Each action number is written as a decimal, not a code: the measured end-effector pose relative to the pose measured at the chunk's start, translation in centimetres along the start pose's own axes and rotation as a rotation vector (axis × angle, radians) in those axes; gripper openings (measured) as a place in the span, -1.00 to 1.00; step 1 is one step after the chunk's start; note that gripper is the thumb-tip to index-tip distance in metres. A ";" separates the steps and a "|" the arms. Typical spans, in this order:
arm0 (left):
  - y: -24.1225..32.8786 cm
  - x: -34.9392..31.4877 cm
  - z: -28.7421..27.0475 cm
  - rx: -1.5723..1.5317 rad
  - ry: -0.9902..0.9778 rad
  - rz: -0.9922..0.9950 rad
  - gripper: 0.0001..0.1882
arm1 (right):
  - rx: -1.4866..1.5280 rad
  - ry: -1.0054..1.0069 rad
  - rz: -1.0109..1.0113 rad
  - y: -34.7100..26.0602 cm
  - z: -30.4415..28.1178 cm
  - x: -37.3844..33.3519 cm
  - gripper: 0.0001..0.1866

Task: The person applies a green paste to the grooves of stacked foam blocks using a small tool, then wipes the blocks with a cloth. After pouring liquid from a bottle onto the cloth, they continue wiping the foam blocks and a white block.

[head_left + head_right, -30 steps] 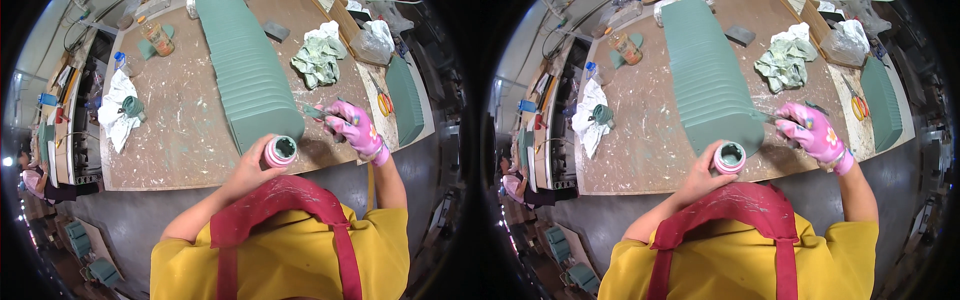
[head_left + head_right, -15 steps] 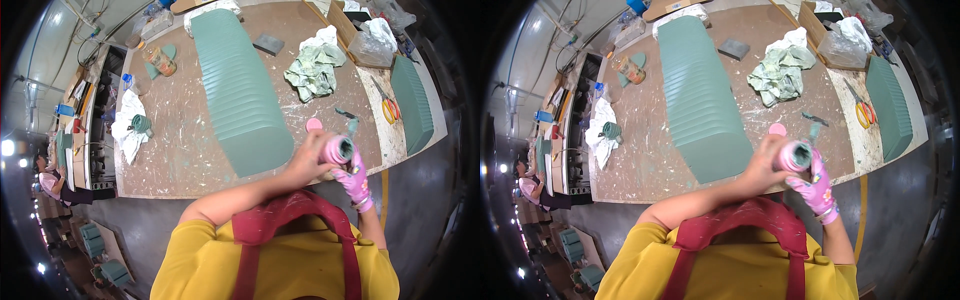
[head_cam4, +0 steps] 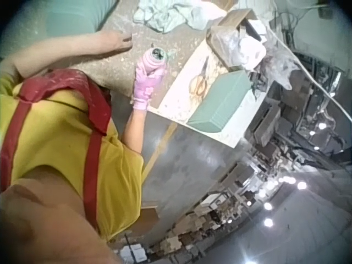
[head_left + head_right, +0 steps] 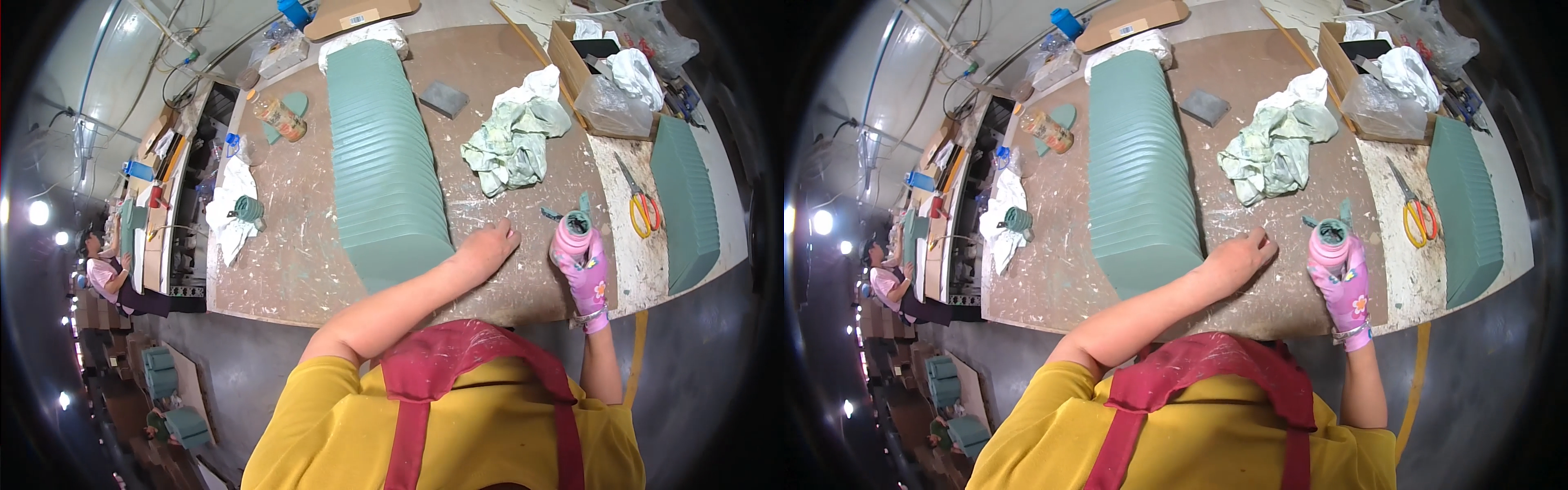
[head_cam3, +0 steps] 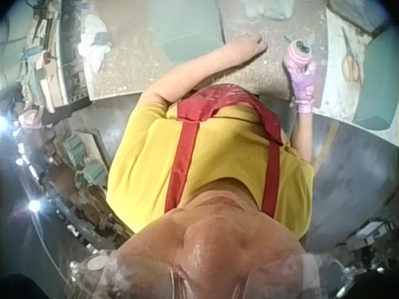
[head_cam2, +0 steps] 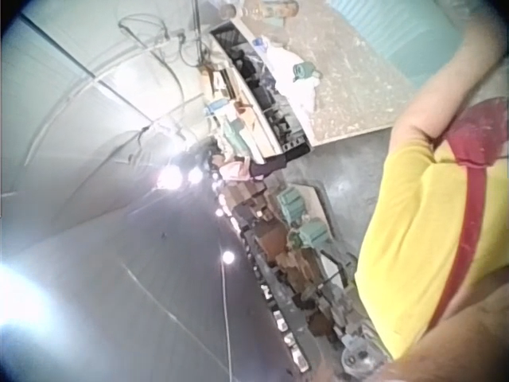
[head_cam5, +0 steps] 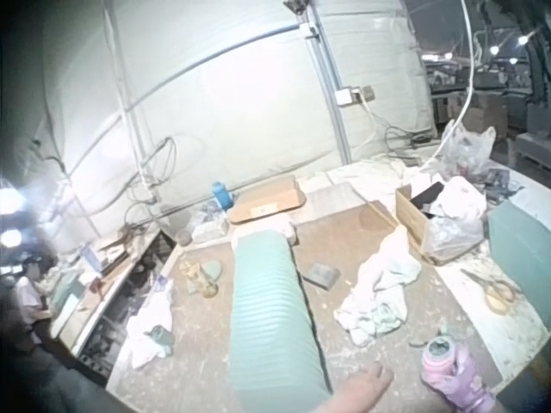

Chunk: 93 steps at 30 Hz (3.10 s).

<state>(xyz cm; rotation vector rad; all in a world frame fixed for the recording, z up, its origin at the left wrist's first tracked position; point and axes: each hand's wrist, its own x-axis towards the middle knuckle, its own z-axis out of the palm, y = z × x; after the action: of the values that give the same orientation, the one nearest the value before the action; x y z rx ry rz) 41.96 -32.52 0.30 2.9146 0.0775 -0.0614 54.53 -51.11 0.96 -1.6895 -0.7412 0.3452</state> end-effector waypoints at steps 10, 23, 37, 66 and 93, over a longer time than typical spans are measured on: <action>0.4 6.1 -8.8 -0.671 0.286 0.013 -0.44 | -0.205 0.022 -0.085 -0.9 -0.2 3.9 -0.29; 0.5 11.7 -7.6 -0.342 0.271 0.333 -0.58 | -0.232 -0.030 -0.091 2.8 -2.3 6.2 -0.30; 0.7 6.8 -5.8 -0.420 0.561 0.455 -0.40 | 0.057 -0.085 -0.006 12.5 -2.0 16.2 -0.22; -10.3 -18.7 -0.2 -1.071 0.668 -0.696 0.17 | -0.520 -0.512 -0.343 -11.8 14.5 10.2 -0.69; -11.9 -18.7 -0.9 -1.102 0.593 -0.642 0.22 | -0.165 -0.405 -0.201 -12.5 19.2 12.4 -0.60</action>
<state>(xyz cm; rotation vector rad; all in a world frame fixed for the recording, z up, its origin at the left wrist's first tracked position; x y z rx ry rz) 22.61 -21.67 -0.60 1.6360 0.8299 0.5505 48.91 -27.31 9.90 -1.6992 -1.2574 0.5031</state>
